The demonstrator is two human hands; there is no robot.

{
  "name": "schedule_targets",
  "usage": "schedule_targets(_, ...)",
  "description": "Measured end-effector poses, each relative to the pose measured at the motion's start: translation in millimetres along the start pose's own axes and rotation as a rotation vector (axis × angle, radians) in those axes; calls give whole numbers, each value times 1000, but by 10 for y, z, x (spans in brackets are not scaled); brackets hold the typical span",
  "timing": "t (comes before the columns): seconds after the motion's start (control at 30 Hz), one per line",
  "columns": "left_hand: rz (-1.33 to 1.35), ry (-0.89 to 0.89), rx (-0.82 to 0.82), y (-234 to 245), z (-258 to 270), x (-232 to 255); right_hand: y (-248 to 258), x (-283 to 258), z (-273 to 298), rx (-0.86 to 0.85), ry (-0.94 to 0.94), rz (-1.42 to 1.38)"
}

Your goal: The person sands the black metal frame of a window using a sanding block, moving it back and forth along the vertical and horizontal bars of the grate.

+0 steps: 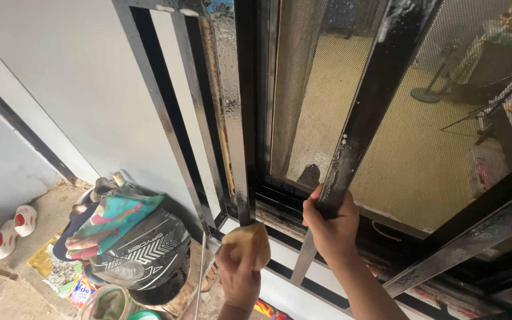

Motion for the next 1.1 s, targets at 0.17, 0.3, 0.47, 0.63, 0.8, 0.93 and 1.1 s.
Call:
schedule_targets(0.17, -66, -131, -69, -93, -21, -37, 8, 1, 13, 4, -2, 6)
schedule_targets(0.3, -112, -69, -230, -143, 60, 15, 1, 1, 3, -1, 25, 25)
schedule_targets(0.47, -112, 15, -462, -113, 231, 24, 16, -12, -10, -32, 23, 46)
schedule_targets(0.63, -42, 335, -823, -79, 540, -63, 41, -51, -49, -109, 57, 54)
schedule_targets(0.8, 124, 769, -732, -104, 810, -391, 75, -129, -23, -156, -110, 6)
schedule_targets(0.93, 721, 1474, -172, 85, 906, -676, 1, -180, 82, -61, -27, 118)
schedule_targets(1.1, 1701, 1678, 93, 840, 386, -484, 3, -333, 430, 107, 552, 341)
Point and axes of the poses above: each hand's wrist, its own z-axis away from the middle knuckle, its own y-axis out of the back of the hand, x = y × z, the point moved 1 cm from there along -z, towards the middle knuckle, and after that the axes turned 5 degrees about x, right-handed, at the moved point
